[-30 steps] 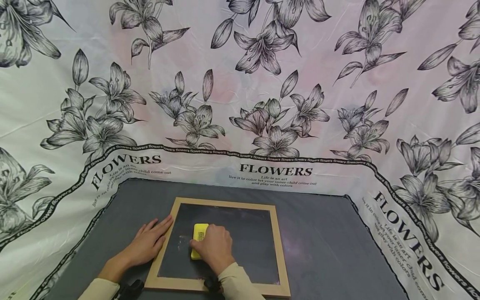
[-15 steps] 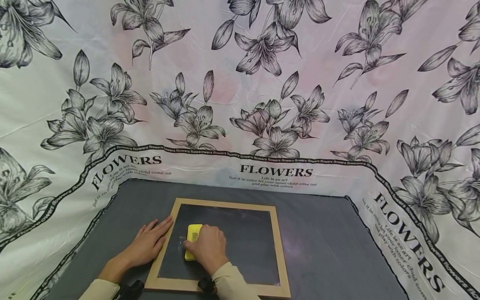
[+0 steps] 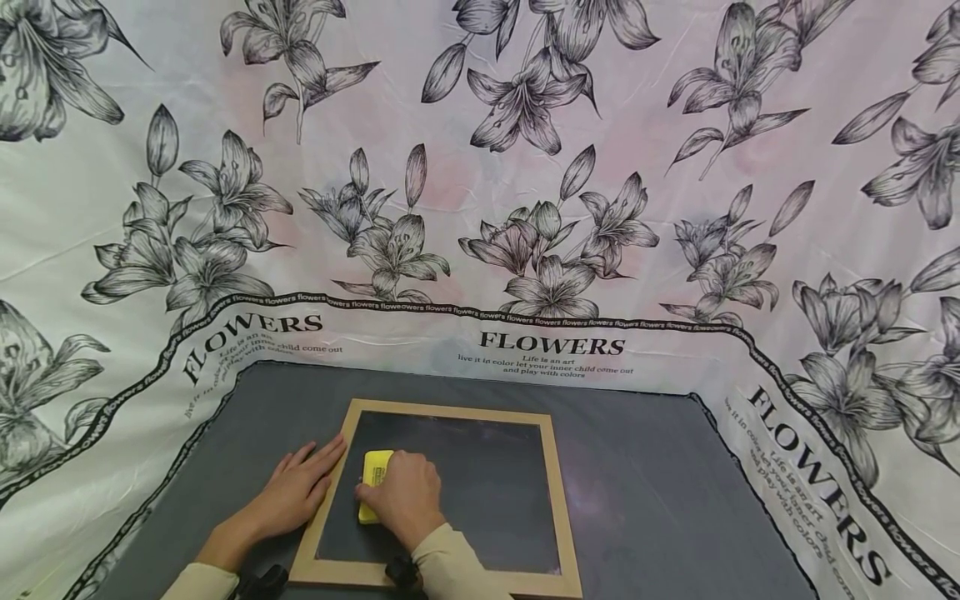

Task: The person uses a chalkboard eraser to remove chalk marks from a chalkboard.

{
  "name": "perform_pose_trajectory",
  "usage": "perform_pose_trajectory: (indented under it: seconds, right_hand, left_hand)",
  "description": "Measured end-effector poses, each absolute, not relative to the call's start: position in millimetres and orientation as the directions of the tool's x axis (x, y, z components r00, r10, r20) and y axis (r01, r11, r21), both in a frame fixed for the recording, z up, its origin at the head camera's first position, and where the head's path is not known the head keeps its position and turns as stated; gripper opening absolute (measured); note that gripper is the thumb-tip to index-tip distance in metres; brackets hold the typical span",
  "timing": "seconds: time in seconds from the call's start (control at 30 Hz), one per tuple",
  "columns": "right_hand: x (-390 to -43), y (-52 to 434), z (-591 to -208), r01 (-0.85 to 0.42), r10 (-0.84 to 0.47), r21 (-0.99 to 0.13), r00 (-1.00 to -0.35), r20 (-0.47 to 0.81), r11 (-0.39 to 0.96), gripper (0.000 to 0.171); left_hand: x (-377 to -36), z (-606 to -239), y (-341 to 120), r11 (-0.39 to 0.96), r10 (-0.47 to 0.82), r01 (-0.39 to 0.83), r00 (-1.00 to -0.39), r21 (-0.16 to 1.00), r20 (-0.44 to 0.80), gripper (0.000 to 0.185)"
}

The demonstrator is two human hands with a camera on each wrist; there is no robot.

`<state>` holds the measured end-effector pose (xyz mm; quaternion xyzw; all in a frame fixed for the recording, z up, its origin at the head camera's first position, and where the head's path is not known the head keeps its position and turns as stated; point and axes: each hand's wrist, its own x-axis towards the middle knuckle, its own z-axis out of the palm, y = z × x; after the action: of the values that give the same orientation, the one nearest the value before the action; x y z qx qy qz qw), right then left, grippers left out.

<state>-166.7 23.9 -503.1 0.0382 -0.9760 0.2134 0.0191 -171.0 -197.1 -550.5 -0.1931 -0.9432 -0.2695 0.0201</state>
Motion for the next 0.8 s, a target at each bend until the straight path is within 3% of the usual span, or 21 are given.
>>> perform_pose_trajectory:
  seconds: [0.2,0.8]
  right_hand:
    - [-166.9,21.1,-502.4,-0.074,-0.063,-0.409,-0.997,0.04,0.91,0.063]
    - [-164.9,16.6,-499.7,-0.099,-0.092,-0.424,-0.995,0.037,0.9,0.059]
  left_hand:
    - [-174.5,-567.1,-199.6,0.757,0.341,0.405,-0.914,0.513,0.219,0.056]
    - [-173.9,-565.4,-199.9,0.746,0.339,0.39,-0.92,0.539,0.197,0.055]
